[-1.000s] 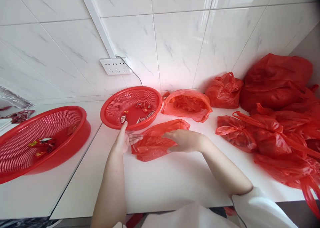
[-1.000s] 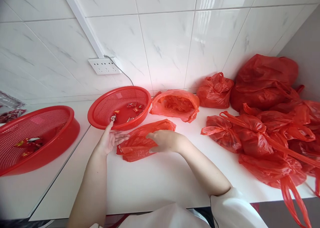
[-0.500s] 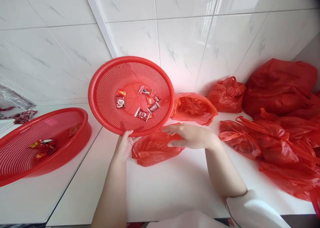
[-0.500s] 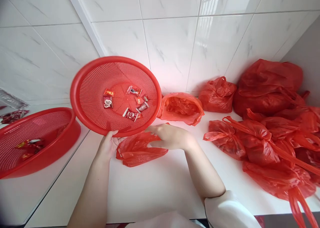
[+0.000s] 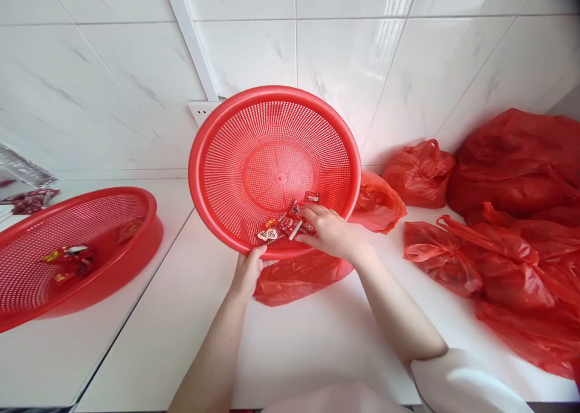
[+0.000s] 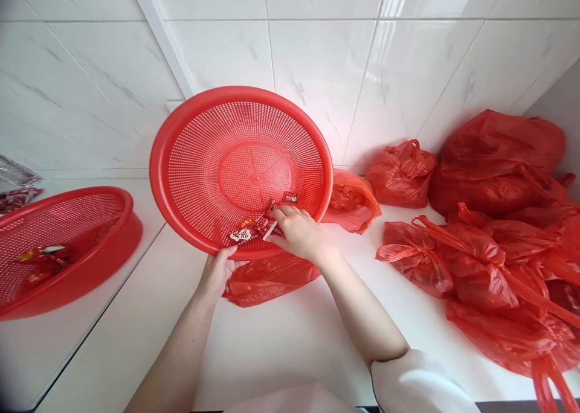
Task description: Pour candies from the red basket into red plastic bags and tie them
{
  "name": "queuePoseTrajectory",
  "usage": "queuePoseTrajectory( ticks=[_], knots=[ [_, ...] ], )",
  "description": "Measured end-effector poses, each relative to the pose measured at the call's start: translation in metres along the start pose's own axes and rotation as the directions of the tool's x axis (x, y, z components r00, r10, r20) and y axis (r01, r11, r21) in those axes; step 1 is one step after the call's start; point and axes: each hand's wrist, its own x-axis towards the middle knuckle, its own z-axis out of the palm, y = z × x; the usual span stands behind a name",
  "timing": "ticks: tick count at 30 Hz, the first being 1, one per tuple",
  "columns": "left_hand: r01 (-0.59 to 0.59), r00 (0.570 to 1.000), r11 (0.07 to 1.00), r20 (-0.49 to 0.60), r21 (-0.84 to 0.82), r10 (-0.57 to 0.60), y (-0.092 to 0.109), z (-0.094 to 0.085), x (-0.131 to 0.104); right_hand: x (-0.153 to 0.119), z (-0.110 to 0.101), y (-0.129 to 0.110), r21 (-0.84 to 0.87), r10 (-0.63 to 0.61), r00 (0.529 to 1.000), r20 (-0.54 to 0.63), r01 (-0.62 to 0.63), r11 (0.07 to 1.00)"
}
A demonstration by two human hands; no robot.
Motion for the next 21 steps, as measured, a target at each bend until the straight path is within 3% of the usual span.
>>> queuePoseTrajectory(
  ticks=[3, 7, 10, 16, 21],
  knots=[
    [0.017, 0.999, 1.0, 0.036, -0.004, -0.017, -0.006, 0.002, 0.0, 0.004, 0.018, 0.005, 0.025, 0.027, 0.993, 0.113, -0.03, 0.999],
    [0.005, 0.997, 0.999, 0.082, -0.049, -0.001, -0.008, 0.006, -0.003, 0.01, 0.031, 0.004, -0.064, 0.049, 0.993, 0.109, -0.042, 0.997],
    [-0.006, 0.995, 0.995, 0.1, -0.095, 0.016, -0.007, 0.009, -0.007, 0.012, 0.03, 0.003, -0.132, 0.051, 0.996, 0.075, -0.041, 0.99],
    [0.025, 0.995, 0.989, 0.097, -0.144, -0.011, -0.01, 0.01, -0.004, 0.011, 0.022, 0.008, -0.097, -0.076, 0.991, 0.112, 0.087, 0.992],
    [-0.016, 1.0, 0.991, 0.012, -0.134, 0.017, -0.013, 0.006, 0.004, 0.009, 0.018, 0.01, -0.055, -0.159, 0.984, 0.086, 0.164, 0.985]
  ],
)
